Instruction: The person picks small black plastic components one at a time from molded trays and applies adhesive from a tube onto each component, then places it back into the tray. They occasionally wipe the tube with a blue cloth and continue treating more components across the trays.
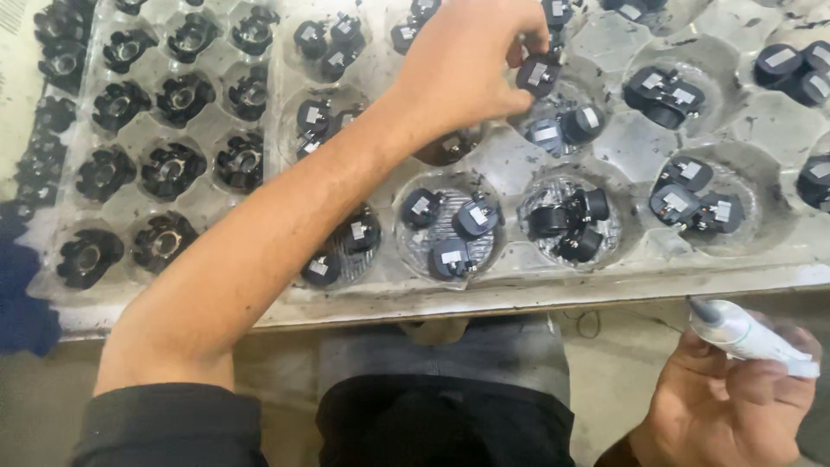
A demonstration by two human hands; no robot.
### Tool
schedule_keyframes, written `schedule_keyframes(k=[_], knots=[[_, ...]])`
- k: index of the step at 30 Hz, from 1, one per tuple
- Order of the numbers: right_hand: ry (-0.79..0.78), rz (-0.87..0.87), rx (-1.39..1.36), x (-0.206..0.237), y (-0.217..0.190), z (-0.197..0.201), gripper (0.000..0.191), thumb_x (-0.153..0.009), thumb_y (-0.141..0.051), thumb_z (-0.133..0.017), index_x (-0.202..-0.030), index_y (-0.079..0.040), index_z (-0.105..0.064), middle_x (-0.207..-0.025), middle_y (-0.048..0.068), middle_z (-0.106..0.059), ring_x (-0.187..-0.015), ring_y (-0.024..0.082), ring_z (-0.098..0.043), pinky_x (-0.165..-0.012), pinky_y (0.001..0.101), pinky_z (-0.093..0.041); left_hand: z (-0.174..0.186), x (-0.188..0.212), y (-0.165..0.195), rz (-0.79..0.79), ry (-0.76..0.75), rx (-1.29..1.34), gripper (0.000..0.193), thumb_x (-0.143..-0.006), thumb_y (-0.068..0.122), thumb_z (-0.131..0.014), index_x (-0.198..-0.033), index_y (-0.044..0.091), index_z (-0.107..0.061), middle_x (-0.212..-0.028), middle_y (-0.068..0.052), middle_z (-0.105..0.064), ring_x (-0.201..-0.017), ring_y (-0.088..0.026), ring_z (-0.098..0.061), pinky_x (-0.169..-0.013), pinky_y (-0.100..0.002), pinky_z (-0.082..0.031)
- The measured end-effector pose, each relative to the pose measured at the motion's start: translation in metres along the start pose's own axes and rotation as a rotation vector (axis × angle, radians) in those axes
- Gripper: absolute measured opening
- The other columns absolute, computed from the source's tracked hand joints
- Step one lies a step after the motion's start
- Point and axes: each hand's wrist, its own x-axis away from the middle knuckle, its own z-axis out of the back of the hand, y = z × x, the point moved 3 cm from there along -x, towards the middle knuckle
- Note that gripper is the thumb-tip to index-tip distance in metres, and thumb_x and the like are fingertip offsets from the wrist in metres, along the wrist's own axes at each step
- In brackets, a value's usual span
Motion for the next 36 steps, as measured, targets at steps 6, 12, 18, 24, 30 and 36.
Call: schedule_keyframes(k=[6,12,18,24,30,36], knots=[[0.055,-0.05,0.015,-0.004,-0.008,-0.001,0.024,-0.126,-0.017,-0.052,-0.142,-0.001,-0.046,-0.128,0.018,-0.058,-0.111,0.028,-0.061,-0.097,0.0357,-0.056,-0.04,-0.022,-0.008,-0.218,-0.017,-0.295,0.032,-0.056,0.016,-0.09,-0.084,0.011,-0.076,-0.08,-0.011,-0.071,-0.079,-0.034,-0.07,-0.066,-0.048,-0.053],[0.173,-0.178,-0.222,-0.014,-0.007,-0.013,0.021,-0.122,-0.009,-0.055,-0.142,-0.005,-0.049,-0.127,0.011,-0.058,-0.11,0.023,-0.062,-0.086,0.0288,-0.053,-0.044,-0.021,0.011,0.14,-0.147,-0.336,0.017,-0.071,0.024,-0.086,-0.081,0.014,-0.078,-0.083,-0.011,-0.075,-0.085,-0.033,-0.072,-0.076,-0.047,-0.057],[0.116,-0.308,-0.387,-0.008,-0.005,-0.02,0.018,-0.118,-0.014,-0.06,-0.135,-0.01,-0.056,-0.126,0.011,-0.061,-0.104,0.021,-0.061,-0.088,0.0289,-0.052,-0.046,-0.023,0.044,0.349,-0.324,-0.351,0.048,-0.061,0.043,-0.091,-0.083,0.005,-0.074,-0.082,-0.018,-0.072,-0.081,-0.037,-0.072,-0.071,-0.048,-0.059],[0.108,-0.352,-0.459,-0.006,-0.006,-0.007,0.023,-0.11,-0.01,-0.064,-0.132,-0.009,-0.057,-0.124,0.01,-0.063,-0.103,0.021,-0.061,-0.089,0.0322,-0.055,-0.004,-0.011,0.062,0.226,-0.131,-0.058,0.03,-0.066,0.025,-0.088,-0.085,0.005,-0.076,-0.084,-0.015,-0.076,-0.079,-0.03,-0.076,-0.075,-0.04,-0.061],[0.041,-0.178,-0.276,-0.007,0.007,-0.001,0.023,-0.109,-0.002,-0.067,-0.128,-0.008,-0.057,-0.121,0.015,-0.063,-0.109,0.025,-0.068,-0.086,0.0336,-0.063,0.059,0.068,0.092,0.533,0.074,0.807,0.047,-0.073,-0.004,-0.079,-0.113,0.007,-0.057,-0.109,-0.006,-0.068,-0.089,-0.009,-0.074,-0.074,-0.022,-0.064],[-0.097,0.127,0.139,0.009,0.013,0.0,0.023,-0.11,0.005,-0.068,-0.126,-0.005,-0.054,-0.122,0.019,-0.062,-0.113,0.021,-0.066,-0.099,0.0294,-0.061,0.058,0.153,0.141,0.49,0.397,0.735,0.042,-0.076,-0.014,-0.092,-0.111,-0.004,-0.07,-0.118,-0.013,-0.054,-0.105,-0.018,-0.06,-0.093,-0.026,-0.055]])
